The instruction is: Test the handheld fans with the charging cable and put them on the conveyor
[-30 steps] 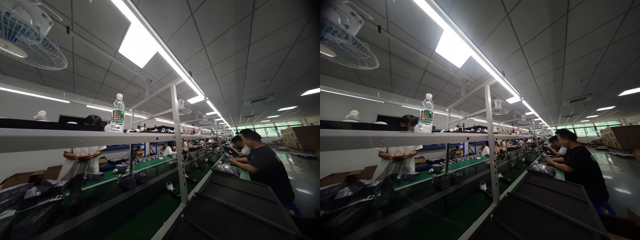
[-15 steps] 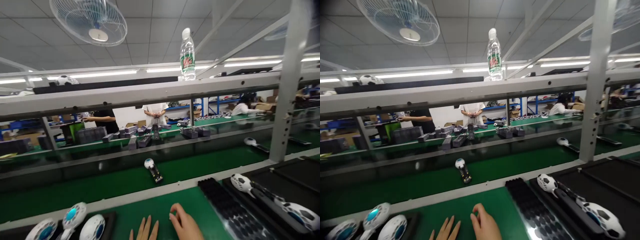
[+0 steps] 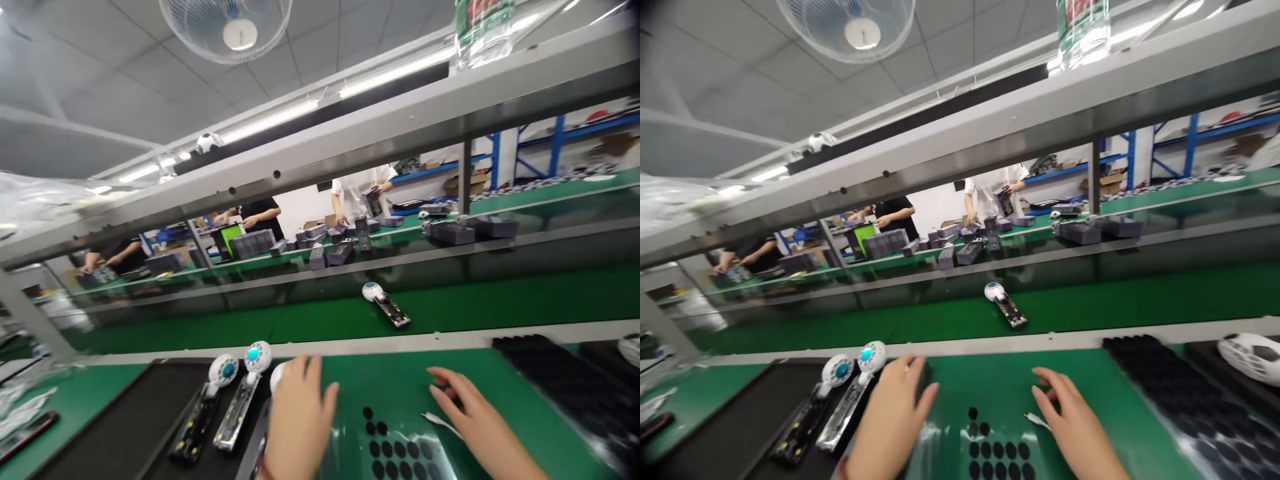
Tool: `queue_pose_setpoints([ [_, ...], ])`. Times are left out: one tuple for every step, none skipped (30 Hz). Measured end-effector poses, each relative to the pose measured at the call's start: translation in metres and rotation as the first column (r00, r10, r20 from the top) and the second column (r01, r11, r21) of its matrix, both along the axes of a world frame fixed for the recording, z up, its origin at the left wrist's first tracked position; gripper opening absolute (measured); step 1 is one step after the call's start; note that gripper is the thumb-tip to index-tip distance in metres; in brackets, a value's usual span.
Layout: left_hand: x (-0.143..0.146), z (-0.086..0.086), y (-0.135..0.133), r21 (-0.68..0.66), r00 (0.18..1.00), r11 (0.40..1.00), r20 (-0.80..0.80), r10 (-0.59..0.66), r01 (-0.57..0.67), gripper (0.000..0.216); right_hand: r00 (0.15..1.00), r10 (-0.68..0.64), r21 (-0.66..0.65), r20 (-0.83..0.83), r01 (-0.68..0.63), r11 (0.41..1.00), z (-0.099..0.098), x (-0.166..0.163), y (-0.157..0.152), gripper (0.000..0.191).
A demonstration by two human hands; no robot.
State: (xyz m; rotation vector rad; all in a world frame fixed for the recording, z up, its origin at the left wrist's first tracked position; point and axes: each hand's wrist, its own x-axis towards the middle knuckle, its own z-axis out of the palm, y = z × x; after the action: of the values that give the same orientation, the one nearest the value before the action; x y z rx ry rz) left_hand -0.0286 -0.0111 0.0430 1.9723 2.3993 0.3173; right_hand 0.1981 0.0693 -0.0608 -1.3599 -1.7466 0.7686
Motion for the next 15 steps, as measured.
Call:
queue_pose_setpoints([
  [-0.015,0.004,-0.007,0.007,0.996,0.996,-0.021,0.091,-0.091,0.045,0.999,-0.017,-0.021,-0.034,0.017,1.000,0.002,0.001,0.001,0.037],
  [-0.029,0.004,-0.014,-0.001,0.986,0.986,-0.035,0.166,-0.166,0.045,0.997,-0.032,-0.038,-0.068,0.030,0.999,0.004,0.002,0.001,0.038],
  [-0.042,0.001,-0.020,-0.021,0.974,0.974,-0.040,0.223,-0.224,0.044,0.994,-0.043,-0.050,-0.100,0.038,0.998,0.006,0.002,0.000,0.039],
  [-0.053,-0.005,-0.026,-0.046,0.964,0.964,-0.036,0.262,-0.263,0.045,0.991,-0.050,-0.056,-0.126,0.043,0.997,0.009,0.002,-0.001,0.040],
  [-0.063,-0.011,-0.031,-0.066,0.957,0.955,-0.024,0.288,-0.289,0.046,0.988,-0.052,-0.059,-0.147,0.044,0.997,0.011,0.002,-0.003,0.040],
  [-0.069,-0.018,-0.034,-0.083,0.953,0.949,0.000,0.304,-0.303,0.048,0.985,-0.048,-0.058,-0.164,0.039,0.998,0.013,0.001,-0.007,0.040],
  [-0.073,-0.023,-0.038,-0.097,0.949,0.946,0.041,0.313,-0.308,0.049,0.983,-0.035,-0.056,-0.178,0.025,0.998,0.015,0.000,-0.011,0.040],
  [-0.074,-0.027,-0.040,-0.109,0.944,0.947,0.098,0.314,-0.303,0.048,0.981,-0.022,-0.059,-0.194,0.010,0.998,0.016,-0.002,-0.015,0.039],
  [-0.071,-0.029,-0.041,-0.120,0.938,0.951,0.169,0.302,-0.284,0.046,0.977,-0.005,-0.072,-0.215,-0.010,0.997,0.017,-0.005,-0.021,0.037],
  [-0.065,-0.030,-0.043,-0.131,0.928,0.958,0.245,0.280,-0.254,0.043,0.969,0.026,-0.092,-0.245,-0.050,0.995,0.018,-0.009,-0.028,0.036],
  [-0.056,-0.030,-0.043,-0.141,0.918,0.967,0.311,0.246,-0.211,0.041,0.954,0.064,-0.112,-0.294,-0.101,0.989,0.021,-0.015,-0.034,0.036],
  [-0.044,-0.030,-0.044,-0.153,0.900,0.976,0.385,0.205,-0.157,0.040,0.925,0.099,-0.131,-0.366,-0.156,0.979,0.024,-0.021,-0.042,0.039],
  [-0.029,-0.031,-0.044,-0.162,0.859,0.983,0.488,0.157,-0.088,0.041,0.875,0.164,-0.138,-0.455,-0.251,0.958,0.029,-0.028,-0.049,0.044],
  [-0.014,-0.033,-0.045,-0.166,0.786,0.986,0.609,0.110,-0.009,0.045,0.794,0.162,-0.116,-0.586,-0.280,0.953,0.036,-0.034,-0.055,0.052],
  [0.001,-0.036,-0.045,-0.161,0.685,0.984,0.725,0.070,0.070,0.051,0.681,0.165,-0.095,-0.714,-0.328,0.940,0.043,-0.041,-0.060,0.066],
])
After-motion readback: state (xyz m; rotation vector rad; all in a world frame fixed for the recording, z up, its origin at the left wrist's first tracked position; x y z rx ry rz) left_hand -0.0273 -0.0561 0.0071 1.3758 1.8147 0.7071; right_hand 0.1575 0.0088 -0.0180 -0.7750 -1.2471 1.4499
